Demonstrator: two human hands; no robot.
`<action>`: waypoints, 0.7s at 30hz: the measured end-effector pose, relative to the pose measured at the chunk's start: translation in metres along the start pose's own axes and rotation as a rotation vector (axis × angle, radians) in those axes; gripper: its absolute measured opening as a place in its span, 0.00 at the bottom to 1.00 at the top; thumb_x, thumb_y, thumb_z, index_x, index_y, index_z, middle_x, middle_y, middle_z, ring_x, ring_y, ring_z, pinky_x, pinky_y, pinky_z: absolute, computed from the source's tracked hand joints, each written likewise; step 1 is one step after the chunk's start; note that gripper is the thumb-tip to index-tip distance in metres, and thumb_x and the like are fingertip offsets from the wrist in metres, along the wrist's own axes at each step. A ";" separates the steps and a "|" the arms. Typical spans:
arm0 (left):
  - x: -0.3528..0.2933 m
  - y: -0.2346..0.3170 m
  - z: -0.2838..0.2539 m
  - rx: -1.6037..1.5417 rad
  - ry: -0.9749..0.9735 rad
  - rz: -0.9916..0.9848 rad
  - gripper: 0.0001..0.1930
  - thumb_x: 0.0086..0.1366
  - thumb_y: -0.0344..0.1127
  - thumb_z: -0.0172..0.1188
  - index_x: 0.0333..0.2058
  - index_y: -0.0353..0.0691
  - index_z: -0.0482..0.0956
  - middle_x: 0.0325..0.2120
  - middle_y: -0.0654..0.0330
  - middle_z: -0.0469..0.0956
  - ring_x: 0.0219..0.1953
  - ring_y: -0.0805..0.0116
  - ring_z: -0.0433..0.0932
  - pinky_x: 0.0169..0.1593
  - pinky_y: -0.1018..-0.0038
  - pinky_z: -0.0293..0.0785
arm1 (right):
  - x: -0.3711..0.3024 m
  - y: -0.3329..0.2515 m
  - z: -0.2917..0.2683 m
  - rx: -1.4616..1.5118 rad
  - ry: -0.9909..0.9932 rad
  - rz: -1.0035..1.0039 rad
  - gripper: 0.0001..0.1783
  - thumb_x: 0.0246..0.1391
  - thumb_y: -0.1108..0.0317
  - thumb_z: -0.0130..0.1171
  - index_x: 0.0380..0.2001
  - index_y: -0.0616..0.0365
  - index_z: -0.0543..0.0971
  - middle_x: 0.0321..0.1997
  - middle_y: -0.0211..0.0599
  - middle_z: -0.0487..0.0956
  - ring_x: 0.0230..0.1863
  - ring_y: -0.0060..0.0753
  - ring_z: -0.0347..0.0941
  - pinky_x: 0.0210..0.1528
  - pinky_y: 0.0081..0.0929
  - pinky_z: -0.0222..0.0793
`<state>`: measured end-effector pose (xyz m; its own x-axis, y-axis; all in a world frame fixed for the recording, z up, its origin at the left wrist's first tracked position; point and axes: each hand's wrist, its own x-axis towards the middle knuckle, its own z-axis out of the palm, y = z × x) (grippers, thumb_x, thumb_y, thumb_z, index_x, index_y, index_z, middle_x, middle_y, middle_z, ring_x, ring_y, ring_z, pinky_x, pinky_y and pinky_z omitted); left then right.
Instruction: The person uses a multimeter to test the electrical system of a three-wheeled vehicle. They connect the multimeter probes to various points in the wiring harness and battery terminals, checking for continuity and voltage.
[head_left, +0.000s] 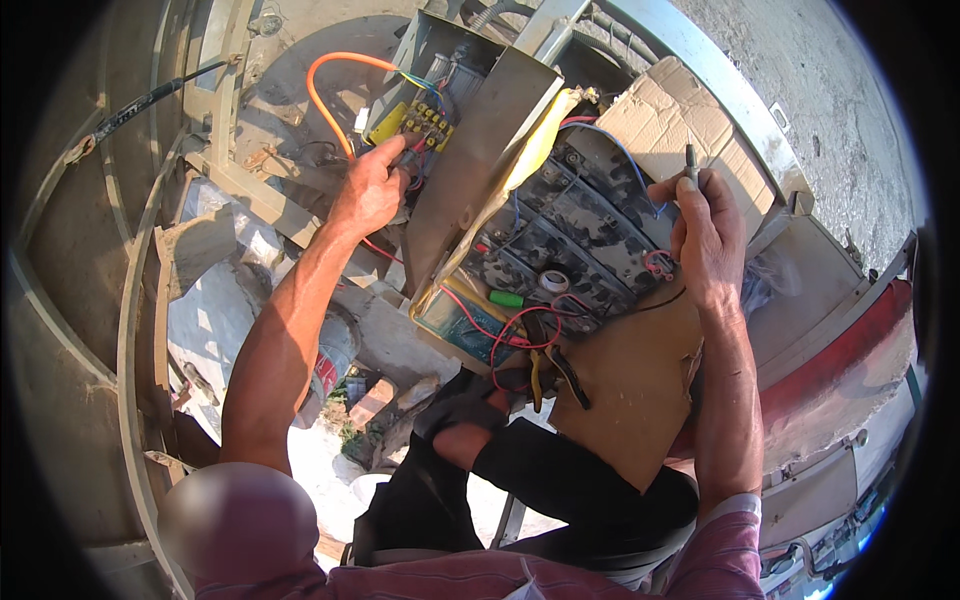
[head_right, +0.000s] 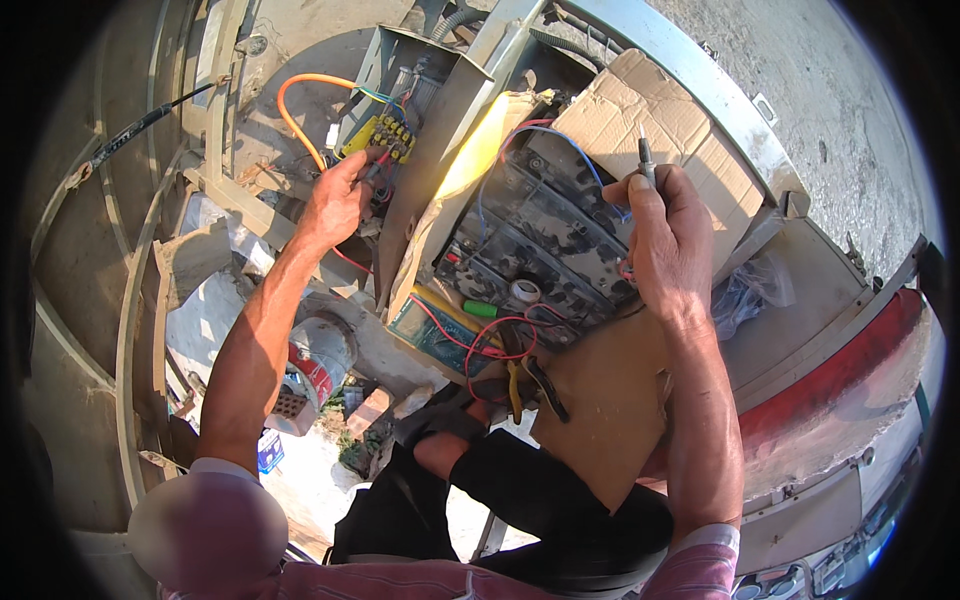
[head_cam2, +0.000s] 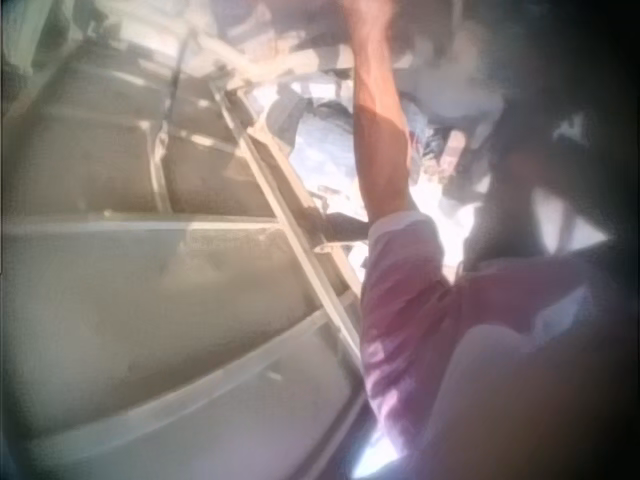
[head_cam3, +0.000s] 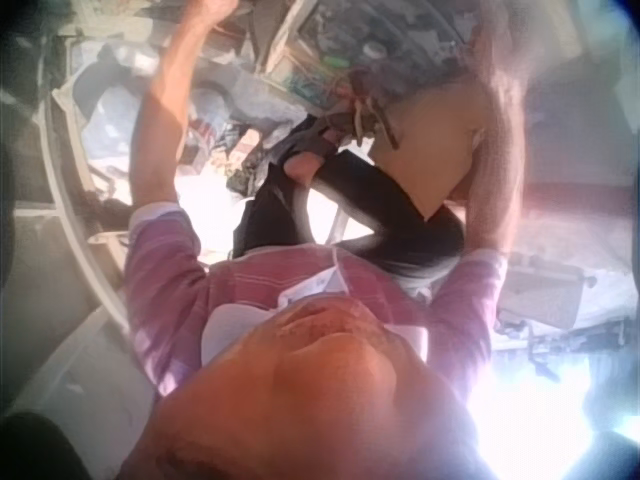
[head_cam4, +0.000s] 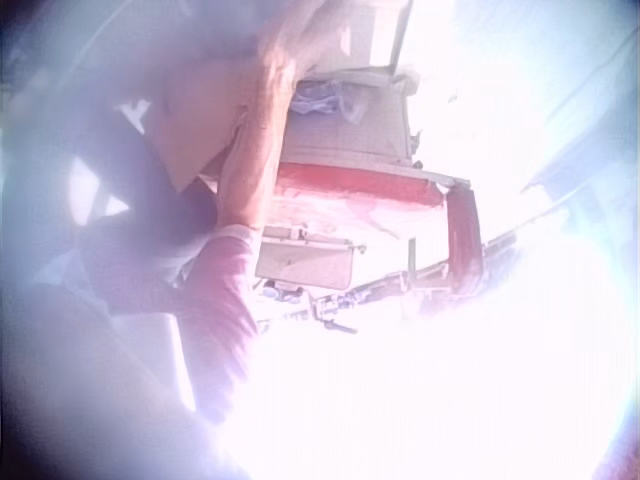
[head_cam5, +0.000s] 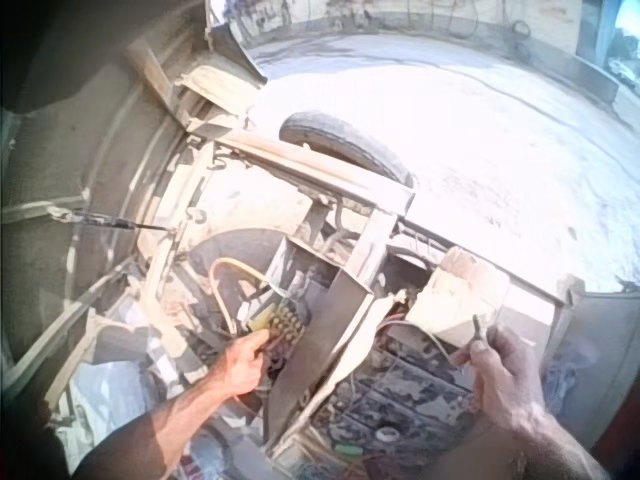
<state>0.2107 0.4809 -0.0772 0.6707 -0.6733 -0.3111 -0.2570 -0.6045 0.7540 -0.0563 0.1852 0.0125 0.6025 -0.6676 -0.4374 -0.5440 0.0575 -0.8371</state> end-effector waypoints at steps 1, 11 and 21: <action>0.000 0.000 0.000 0.013 0.000 0.007 0.22 0.67 0.25 0.51 0.60 0.35 0.76 0.47 0.43 0.83 0.50 0.50 0.83 0.54 0.64 0.76 | 0.011 -0.005 0.001 -0.168 0.041 -0.156 0.15 0.69 0.61 0.53 0.44 0.61 0.82 0.28 0.33 0.81 0.30 0.25 0.77 0.36 0.26 0.71; 0.002 -0.005 0.002 -0.014 -0.005 0.054 0.27 0.65 0.20 0.46 0.63 0.33 0.73 0.37 0.62 0.80 0.27 0.78 0.70 0.31 0.77 0.69 | 0.106 -0.038 0.009 -1.133 -0.142 -0.794 0.24 0.57 0.70 0.57 0.58 0.54 0.80 0.60 0.40 0.77 0.54 0.50 0.81 0.56 0.43 0.78; 0.002 -0.010 0.001 0.035 0.005 0.082 0.25 0.66 0.20 0.46 0.61 0.34 0.74 0.38 0.56 0.80 0.32 0.68 0.74 0.38 0.72 0.71 | -0.011 -0.055 0.028 -1.119 -0.112 -0.862 0.10 0.49 0.75 0.61 0.37 0.65 0.78 0.51 0.51 0.71 0.34 0.49 0.83 0.38 0.41 0.82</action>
<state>0.2139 0.4856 -0.0861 0.6502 -0.7188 -0.2462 -0.3353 -0.5623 0.7559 -0.0169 0.2098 0.0539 0.9920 -0.1264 0.0017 -0.1241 -0.9766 -0.1754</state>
